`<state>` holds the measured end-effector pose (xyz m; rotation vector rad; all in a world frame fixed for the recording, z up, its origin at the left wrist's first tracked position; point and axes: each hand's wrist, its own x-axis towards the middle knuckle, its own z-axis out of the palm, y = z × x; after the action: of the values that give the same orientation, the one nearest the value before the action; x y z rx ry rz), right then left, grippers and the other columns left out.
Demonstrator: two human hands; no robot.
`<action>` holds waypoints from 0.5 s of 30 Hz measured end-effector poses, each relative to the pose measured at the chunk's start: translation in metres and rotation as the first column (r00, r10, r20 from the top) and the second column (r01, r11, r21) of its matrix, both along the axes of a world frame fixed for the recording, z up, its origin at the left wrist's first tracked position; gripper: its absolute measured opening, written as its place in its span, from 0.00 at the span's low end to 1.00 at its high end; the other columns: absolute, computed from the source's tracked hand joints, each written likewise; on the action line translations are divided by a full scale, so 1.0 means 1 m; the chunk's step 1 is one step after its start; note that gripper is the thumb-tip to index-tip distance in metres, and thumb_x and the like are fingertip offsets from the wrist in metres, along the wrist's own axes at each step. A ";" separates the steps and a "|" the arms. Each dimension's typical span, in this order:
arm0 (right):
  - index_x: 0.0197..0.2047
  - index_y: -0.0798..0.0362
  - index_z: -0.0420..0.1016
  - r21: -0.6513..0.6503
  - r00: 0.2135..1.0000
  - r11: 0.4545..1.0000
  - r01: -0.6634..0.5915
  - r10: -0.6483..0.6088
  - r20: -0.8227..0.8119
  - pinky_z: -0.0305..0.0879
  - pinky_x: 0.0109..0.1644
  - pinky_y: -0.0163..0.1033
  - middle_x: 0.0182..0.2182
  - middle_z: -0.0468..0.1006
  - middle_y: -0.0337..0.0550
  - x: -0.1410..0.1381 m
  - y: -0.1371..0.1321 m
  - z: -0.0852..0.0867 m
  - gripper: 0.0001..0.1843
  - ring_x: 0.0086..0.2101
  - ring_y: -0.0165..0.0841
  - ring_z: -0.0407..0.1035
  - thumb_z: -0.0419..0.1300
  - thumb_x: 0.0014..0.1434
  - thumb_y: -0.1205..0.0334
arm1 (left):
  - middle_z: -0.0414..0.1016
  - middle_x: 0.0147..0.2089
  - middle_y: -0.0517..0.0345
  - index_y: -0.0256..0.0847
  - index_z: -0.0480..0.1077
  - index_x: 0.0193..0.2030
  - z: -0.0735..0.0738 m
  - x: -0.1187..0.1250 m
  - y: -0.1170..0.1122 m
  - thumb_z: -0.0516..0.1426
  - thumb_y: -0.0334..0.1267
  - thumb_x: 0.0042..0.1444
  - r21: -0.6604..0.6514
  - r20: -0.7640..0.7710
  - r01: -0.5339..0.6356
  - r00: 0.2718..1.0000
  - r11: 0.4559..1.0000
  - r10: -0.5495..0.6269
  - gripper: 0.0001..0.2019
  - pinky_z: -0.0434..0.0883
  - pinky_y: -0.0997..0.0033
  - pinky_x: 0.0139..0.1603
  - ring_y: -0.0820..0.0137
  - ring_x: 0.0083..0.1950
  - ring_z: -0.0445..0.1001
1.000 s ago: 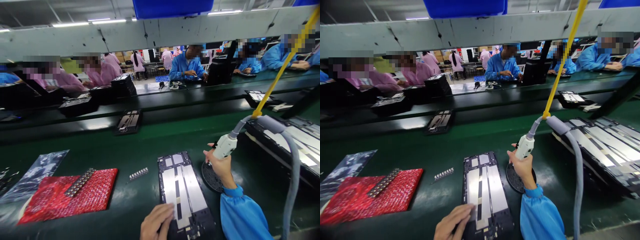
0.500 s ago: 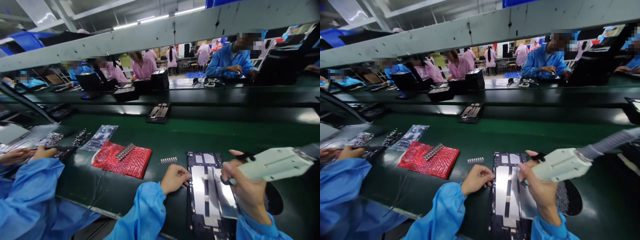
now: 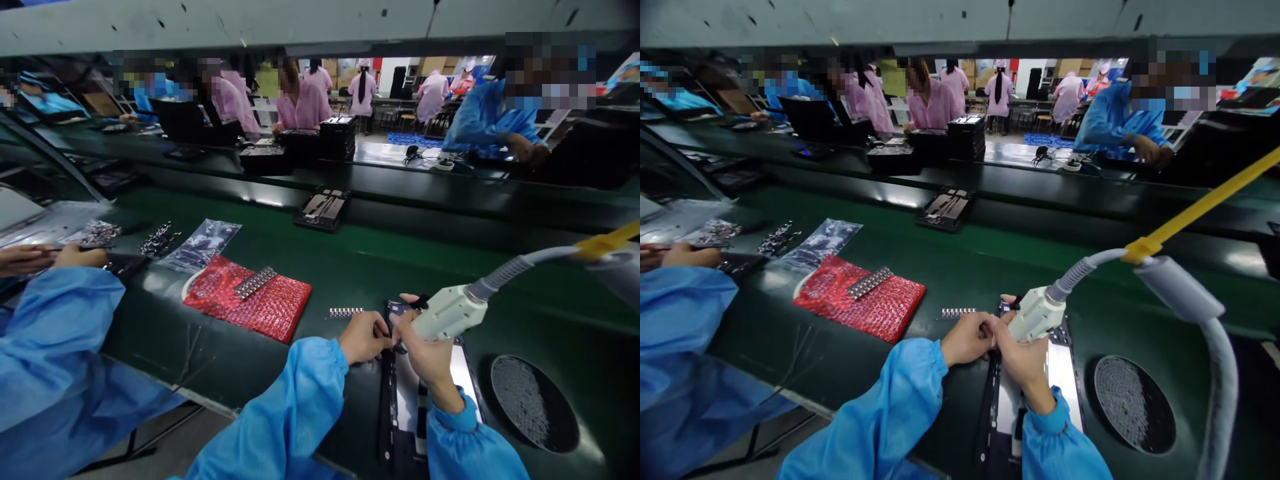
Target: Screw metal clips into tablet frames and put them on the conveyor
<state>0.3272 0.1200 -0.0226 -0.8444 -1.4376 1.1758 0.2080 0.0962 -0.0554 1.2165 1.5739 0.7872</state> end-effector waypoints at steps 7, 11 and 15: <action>0.47 0.54 0.66 0.024 0.996 0.998 -0.053 0.051 0.077 0.68 0.27 0.38 0.15 0.70 0.29 0.000 0.008 -0.014 0.17 0.16 0.30 0.66 0.64 0.55 0.64 | 0.71 0.21 0.64 0.35 0.68 0.27 0.000 -0.007 0.013 0.61 0.27 0.46 -0.141 0.146 0.045 0.989 0.989 -0.024 0.05 0.70 0.79 0.18 0.73 0.19 0.74; 0.42 0.53 0.67 0.030 0.994 0.998 -0.048 0.045 0.104 0.68 0.29 0.40 0.15 0.70 0.29 0.000 0.008 -0.016 0.12 0.17 0.30 0.66 0.64 0.56 0.62 | 0.70 0.19 0.65 0.36 0.68 0.25 0.002 -0.005 0.012 0.61 0.25 0.45 -0.151 0.174 0.028 0.985 0.988 -0.002 0.06 0.70 0.79 0.18 0.74 0.18 0.73; 0.41 0.53 0.68 0.035 0.994 0.999 -0.018 0.014 0.108 0.69 0.30 0.41 0.14 0.69 0.29 -0.002 0.003 -0.012 0.11 0.16 0.30 0.65 0.64 0.55 0.61 | 0.69 0.17 0.66 0.36 0.67 0.24 0.000 -0.005 0.012 0.60 0.23 0.43 -0.139 0.220 0.019 0.975 0.990 0.012 0.07 0.67 0.82 0.15 0.75 0.16 0.71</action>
<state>0.3248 0.1231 -0.0341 -0.8844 -1.5515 1.1277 0.2025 0.1078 -0.0551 0.9946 1.4195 0.7681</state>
